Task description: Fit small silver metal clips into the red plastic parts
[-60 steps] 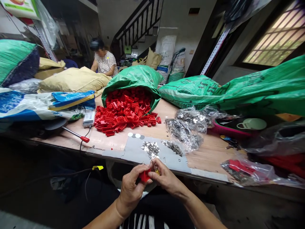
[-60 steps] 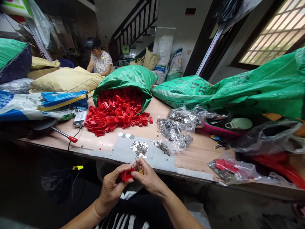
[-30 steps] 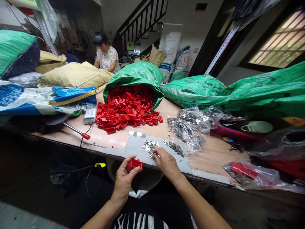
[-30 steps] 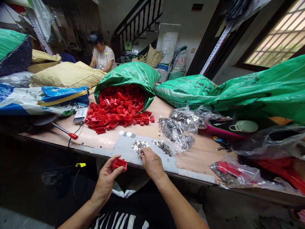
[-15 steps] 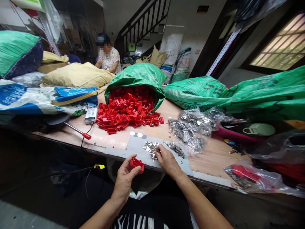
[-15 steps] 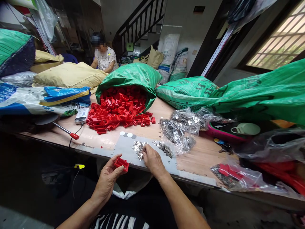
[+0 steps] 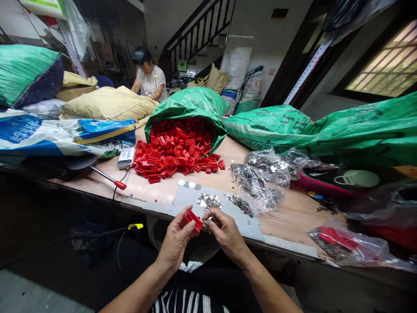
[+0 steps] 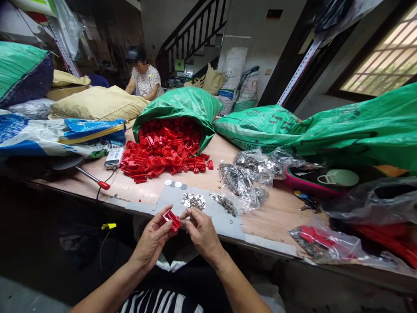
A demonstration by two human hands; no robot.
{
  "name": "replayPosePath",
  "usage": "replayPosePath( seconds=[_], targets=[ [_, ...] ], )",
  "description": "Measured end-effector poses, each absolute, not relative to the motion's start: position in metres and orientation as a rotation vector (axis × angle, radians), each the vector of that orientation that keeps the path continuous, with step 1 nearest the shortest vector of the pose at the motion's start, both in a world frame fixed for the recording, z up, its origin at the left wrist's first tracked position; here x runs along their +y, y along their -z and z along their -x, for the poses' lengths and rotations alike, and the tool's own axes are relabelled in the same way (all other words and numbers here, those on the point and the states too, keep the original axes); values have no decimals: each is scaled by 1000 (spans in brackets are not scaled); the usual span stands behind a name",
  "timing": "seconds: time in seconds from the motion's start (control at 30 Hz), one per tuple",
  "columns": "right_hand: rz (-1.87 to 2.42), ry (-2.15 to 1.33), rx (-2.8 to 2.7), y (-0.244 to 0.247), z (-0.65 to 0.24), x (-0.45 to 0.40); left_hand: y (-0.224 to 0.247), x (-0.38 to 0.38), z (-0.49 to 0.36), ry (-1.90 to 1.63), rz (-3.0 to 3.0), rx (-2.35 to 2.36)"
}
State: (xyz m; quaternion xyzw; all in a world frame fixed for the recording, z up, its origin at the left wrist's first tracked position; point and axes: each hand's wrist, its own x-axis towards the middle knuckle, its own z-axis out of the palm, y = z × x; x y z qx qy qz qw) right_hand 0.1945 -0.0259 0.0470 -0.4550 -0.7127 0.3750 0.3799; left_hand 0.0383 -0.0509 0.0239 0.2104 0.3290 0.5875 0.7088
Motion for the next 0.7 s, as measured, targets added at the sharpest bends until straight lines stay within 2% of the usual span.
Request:
replayPosePath(
  seconds=[0.27,0.57,0.7],
  targets=[
    [1030,-1045,-1949,-40,-197,-26,-27,-50,-34,-1266,-476,677],
    [1172,-1146,-1879,-36,-200,-29,-22,-47,-35,-1253,-679,773],
    [1176,-973,-1921,-35,-202,-28,-17,-43,-28,-1245,-907,833]
  ],
)
